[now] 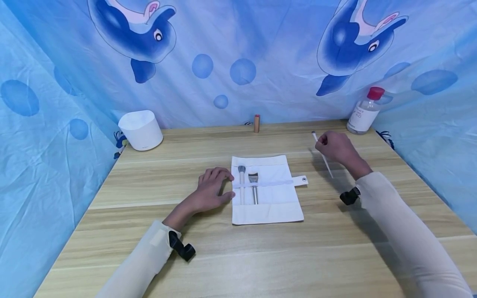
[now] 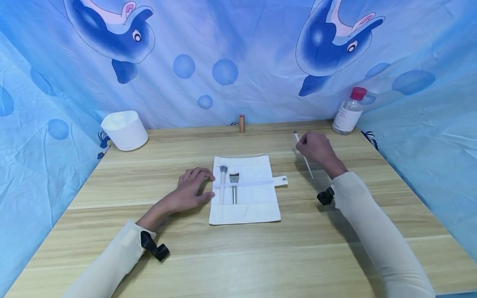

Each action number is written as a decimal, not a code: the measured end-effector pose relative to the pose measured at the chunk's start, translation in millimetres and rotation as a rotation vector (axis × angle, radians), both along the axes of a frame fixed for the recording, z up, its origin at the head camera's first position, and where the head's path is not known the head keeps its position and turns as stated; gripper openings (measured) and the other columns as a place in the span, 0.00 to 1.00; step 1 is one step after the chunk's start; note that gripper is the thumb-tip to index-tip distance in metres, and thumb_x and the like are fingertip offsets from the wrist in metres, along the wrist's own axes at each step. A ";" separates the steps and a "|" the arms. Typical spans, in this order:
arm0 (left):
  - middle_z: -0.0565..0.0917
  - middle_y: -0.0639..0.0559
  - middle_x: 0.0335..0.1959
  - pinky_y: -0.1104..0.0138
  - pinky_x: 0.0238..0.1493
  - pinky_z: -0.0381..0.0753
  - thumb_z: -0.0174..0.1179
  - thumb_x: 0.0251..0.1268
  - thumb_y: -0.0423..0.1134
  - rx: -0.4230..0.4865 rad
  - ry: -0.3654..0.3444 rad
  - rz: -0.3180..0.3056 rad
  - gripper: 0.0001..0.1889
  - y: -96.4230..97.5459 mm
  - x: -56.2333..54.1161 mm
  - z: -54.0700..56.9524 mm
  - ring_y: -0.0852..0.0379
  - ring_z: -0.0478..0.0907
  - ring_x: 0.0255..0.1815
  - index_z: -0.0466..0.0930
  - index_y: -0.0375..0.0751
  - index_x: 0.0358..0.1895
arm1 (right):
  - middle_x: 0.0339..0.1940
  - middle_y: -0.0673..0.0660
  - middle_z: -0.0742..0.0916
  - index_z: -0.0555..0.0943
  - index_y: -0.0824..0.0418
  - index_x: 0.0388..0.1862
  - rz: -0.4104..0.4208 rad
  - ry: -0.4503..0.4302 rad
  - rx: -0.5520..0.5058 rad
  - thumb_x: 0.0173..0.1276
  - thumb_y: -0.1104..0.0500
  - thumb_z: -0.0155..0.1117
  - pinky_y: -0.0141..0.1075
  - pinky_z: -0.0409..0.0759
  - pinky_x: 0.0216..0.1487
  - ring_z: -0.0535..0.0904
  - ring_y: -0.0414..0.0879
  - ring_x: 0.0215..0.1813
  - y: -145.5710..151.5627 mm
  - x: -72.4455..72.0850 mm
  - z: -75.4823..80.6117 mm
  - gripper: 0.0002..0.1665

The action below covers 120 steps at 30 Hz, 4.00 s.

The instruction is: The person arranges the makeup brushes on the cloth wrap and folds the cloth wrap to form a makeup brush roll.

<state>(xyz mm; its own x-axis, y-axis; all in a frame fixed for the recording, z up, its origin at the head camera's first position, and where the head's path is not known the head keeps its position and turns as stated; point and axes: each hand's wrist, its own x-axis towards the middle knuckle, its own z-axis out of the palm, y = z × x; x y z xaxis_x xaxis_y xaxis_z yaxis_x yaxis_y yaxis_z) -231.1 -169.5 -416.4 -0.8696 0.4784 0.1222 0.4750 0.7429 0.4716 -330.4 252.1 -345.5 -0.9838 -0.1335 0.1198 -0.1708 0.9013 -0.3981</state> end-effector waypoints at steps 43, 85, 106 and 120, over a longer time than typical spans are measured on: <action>0.64 0.52 0.68 0.46 0.65 0.50 0.60 0.70 0.52 0.005 0.006 -0.002 0.22 -1.4 -0.9 -2.7 0.46 0.55 0.67 0.71 0.48 0.61 | 0.41 0.65 0.85 0.78 0.65 0.53 0.298 -0.090 -0.751 0.76 0.53 0.60 0.55 0.81 0.47 0.84 0.58 0.39 -111.7 11.6 -13.5 0.17; 0.64 0.50 0.68 0.45 0.64 0.50 0.60 0.69 0.52 -0.006 0.005 -0.001 0.23 -0.9 -1.1 -0.5 0.45 0.54 0.68 0.72 0.47 0.61 | 0.35 0.60 0.86 0.78 0.67 0.51 0.357 -0.589 -0.567 0.73 0.58 0.63 0.35 0.68 0.26 0.72 0.46 0.25 -124.2 24.9 -36.2 0.15; 0.65 0.50 0.68 0.46 0.65 0.50 0.61 0.69 0.52 0.014 0.011 -0.007 0.23 -1.5 -0.3 -1.2 0.45 0.54 0.68 0.72 0.46 0.61 | 0.36 0.54 0.86 0.83 0.59 0.51 0.388 -0.313 -0.123 0.78 0.51 0.57 0.40 0.75 0.32 0.81 0.47 0.32 -102.8 37.7 -20.9 0.14; 0.64 0.50 0.68 0.46 0.63 0.51 0.61 0.69 0.52 0.007 0.016 -0.010 0.23 -1.3 -0.8 -1.0 0.46 0.55 0.67 0.72 0.47 0.61 | 0.41 0.64 0.85 0.81 0.67 0.49 0.005 -0.063 0.119 0.74 0.57 0.56 0.48 0.77 0.36 0.79 0.55 0.38 -3.6 13.4 2.8 0.15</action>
